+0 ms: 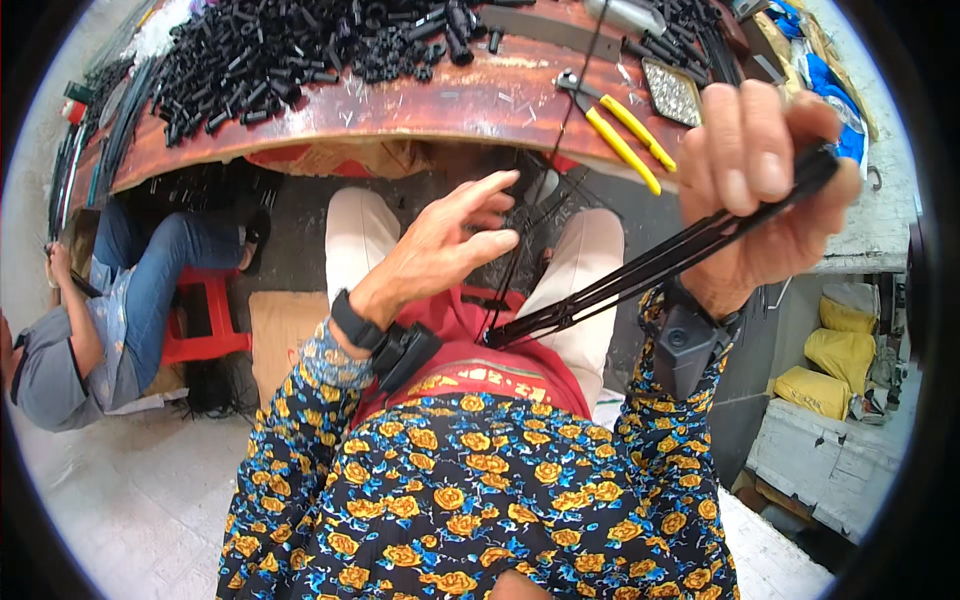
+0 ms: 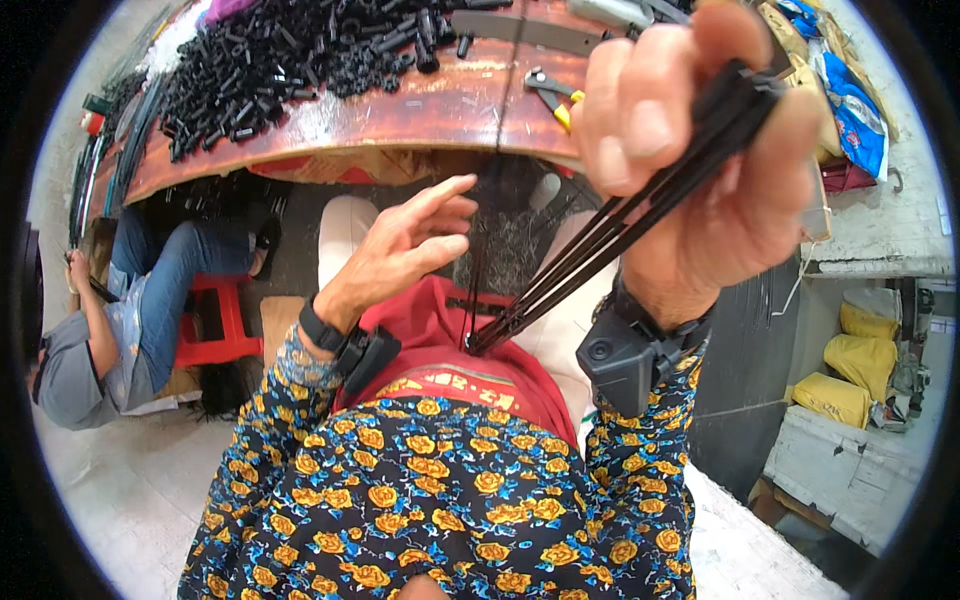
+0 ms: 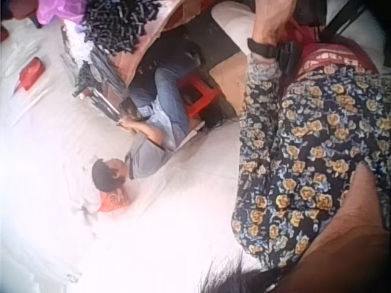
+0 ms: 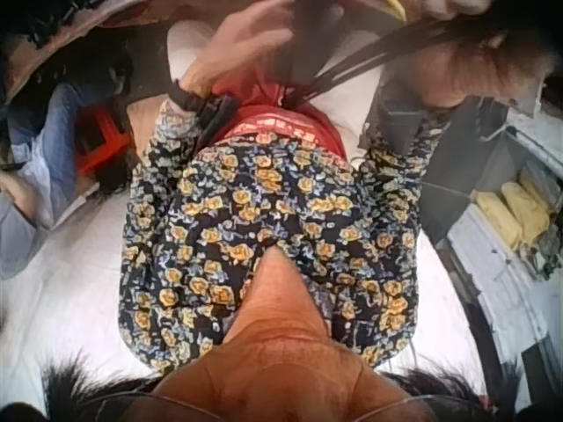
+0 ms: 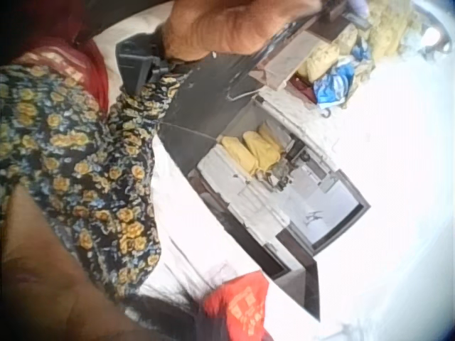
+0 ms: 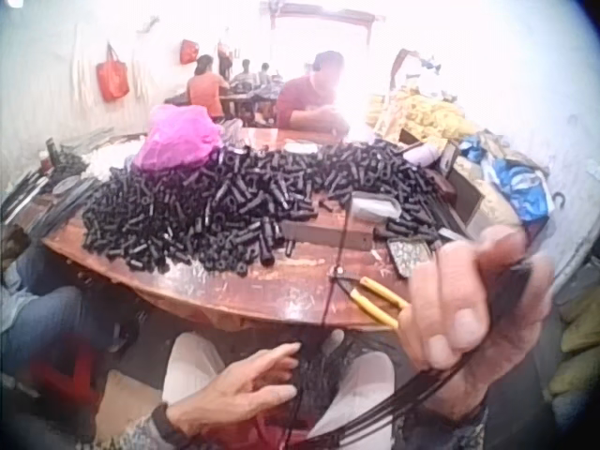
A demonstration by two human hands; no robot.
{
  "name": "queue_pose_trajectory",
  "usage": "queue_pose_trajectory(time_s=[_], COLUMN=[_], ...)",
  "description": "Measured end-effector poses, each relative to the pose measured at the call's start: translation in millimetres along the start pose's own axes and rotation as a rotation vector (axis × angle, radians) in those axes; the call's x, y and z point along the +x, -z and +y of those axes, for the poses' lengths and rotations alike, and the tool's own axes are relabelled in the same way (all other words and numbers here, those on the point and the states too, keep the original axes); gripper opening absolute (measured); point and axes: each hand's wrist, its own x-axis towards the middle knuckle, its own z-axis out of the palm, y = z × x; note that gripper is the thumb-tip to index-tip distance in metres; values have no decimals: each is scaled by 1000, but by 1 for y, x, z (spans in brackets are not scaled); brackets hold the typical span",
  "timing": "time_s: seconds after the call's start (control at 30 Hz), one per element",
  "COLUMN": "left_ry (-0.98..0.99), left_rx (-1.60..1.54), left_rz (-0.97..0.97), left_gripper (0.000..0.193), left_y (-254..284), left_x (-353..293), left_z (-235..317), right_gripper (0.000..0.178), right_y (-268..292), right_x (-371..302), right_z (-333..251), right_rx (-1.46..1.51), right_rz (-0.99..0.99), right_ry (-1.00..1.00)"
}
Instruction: The worker is assembling umbrella rib frames by attaching plastic connectors to bundles of metal rods using pliers.
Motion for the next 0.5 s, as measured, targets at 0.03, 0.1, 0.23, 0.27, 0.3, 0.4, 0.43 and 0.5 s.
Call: queue_pose_trajectory(time_s=[0.03,0.1,0.23,0.27,0.3,0.4,0.43,0.5], left_ry=[-11,5,35,27,38,-110,-101,-191], left_rx=[-58,-116,-45,-28,-35,156,151,280], left_rz=[-18,-82,-3,49,48,46,48,-39], left_gripper=[58,53,35,28,28,22,22,22], left_y=[-6,-11,-11,-13,-13,-7,-3,6], left_x=[5,11,2,-1,-3,-12,-15,-17], left_z=[4,16,16,16,16,20,22,23], right_gripper=[40,36,29,18,18,13,16,18], right_y=[0,-7,-8,-17,-16,-9,-1,15], right_x=[2,2,-6,-11,-10,-11,-20,-16], right_z=[-8,-15,-20,-17,-21,-23,-26,-25], right_rx=[-7,12,65,41,46,66,183,295], right_rz=[-41,-29,26,205,216,104,39,-229], right_ry=[-67,-101,-121,-33,-41,50,13,54])
